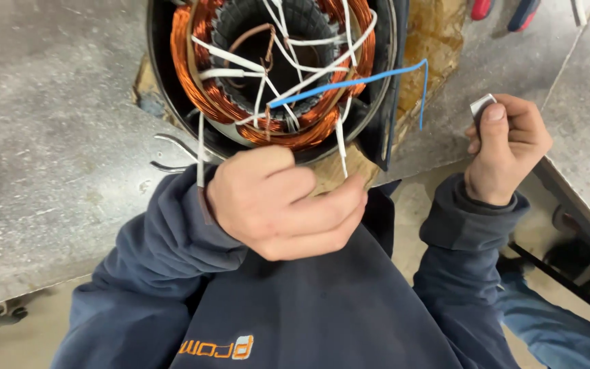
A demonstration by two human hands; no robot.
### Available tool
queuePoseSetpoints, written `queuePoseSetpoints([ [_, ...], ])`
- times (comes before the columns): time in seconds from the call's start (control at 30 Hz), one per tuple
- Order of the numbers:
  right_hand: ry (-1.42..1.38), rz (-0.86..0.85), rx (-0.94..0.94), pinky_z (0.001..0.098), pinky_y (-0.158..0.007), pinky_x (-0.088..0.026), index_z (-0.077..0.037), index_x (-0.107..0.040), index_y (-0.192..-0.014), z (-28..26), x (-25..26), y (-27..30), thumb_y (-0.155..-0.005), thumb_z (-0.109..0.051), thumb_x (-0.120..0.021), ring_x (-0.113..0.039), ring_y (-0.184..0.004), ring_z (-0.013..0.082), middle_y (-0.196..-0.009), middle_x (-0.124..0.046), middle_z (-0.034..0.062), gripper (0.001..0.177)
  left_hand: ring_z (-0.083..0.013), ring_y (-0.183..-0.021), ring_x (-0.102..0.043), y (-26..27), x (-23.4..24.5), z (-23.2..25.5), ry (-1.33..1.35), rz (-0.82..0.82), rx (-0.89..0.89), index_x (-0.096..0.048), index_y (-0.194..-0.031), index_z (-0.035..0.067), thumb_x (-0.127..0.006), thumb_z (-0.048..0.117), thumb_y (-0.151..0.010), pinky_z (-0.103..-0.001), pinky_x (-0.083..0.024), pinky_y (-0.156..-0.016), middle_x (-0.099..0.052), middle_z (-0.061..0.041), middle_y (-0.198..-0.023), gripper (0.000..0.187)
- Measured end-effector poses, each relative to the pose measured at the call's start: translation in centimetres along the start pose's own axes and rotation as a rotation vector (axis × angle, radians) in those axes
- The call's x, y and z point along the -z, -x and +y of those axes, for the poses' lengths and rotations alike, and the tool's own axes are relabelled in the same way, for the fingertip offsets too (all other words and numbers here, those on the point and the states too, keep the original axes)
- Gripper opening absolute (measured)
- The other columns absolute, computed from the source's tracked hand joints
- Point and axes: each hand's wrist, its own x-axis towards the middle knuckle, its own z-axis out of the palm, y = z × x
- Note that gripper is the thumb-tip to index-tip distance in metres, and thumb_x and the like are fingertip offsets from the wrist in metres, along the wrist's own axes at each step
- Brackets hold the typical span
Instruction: The person works on a motor stator, stripping the insulation from the ends of copper wires using a utility knife. They then use pliers to bend and shape the exposed wire ends, preparing them for connection.
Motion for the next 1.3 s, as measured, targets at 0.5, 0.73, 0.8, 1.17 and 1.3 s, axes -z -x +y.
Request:
queuePoseSetpoints([
  [0.5,0.511,-0.12,0.2,0.0234,-0.079,-0.05,0.009,-0.068,-0.118,-0.4,-2.5,-3.8,-0.116,-0.006,-0.072,-0.063,-0.085,0.0115,-0.098,-0.071,0.009,0.016,-0.0149,-0.082,-0.062,1.5,-0.4,1.4,0.223,0.097,0.207,-0.072,-0.123,0.009,-0.072,0.003,-0.093,-0.028,-0.048,-0.069,-0.069,-0.005,-0.121,0.031],
  [0.73,0.726,-0.111,0.369,0.0279,-0.09,-0.057,0.005,-0.066,-0.118,0.4,-2.3,-3.5,-0.105,0.005,-0.066,-0.074,-0.1,0.0187,-0.11,-0.073,0.0111,0.013,-0.0177,-0.093,-0.07,1.4,-0.5,0.3,0.393,-0.028,0.413,-0.072,-0.122,0.008,-0.074,0.007,-0.095,-0.028,-0.057,-0.08,-0.07,-0.007,-0.121,0.027],
  [0.8,0.722,-0.077,0.316,0.0288,-0.082,-0.055,0.006,-0.068,-0.118,-0.2,-2.8,-3.5,-0.106,0.006,-0.07,-0.07,-0.092,0.0201,-0.108,-0.07,0.0117,0.012,-0.0177,-0.092,-0.07,0.9,-0.4,0.0,0.416,-0.041,0.428,-0.072,-0.121,0.007,-0.073,0.007,-0.093,-0.028,-0.057,-0.079,-0.07,-0.007,-0.12,0.028],
  [1.17,0.228,-0.477,1.098,0.0373,-0.073,-0.044,-0.014,-0.06,-0.095,-8.1,-10.6,2.2,-0.079,-0.036,-0.093,-0.061,-0.076,0.0199,-0.089,-0.062,0.0017,0.042,-0.0139,-0.091,-0.069,0.9,0.2,0.5,0.321,-0.065,0.495,-0.072,-0.118,0.011,-0.07,0.011,-0.095,-0.026,-0.053,-0.074,-0.069,-0.001,-0.122,0.024],
  [1.3,0.339,-0.357,1.112,0.0382,-0.072,-0.038,-0.013,-0.068,-0.095,-9.0,-12.4,2.5,-0.078,-0.022,-0.09,-0.058,-0.073,0.0185,-0.086,-0.062,-0.001,0.029,-0.0147,-0.098,-0.068,2.0,-0.5,1.3,0.291,-0.026,0.47,-0.07,-0.121,0.008,-0.068,0.011,-0.096,-0.026,-0.054,-0.081,-0.064,-0.001,-0.126,0.025],
])
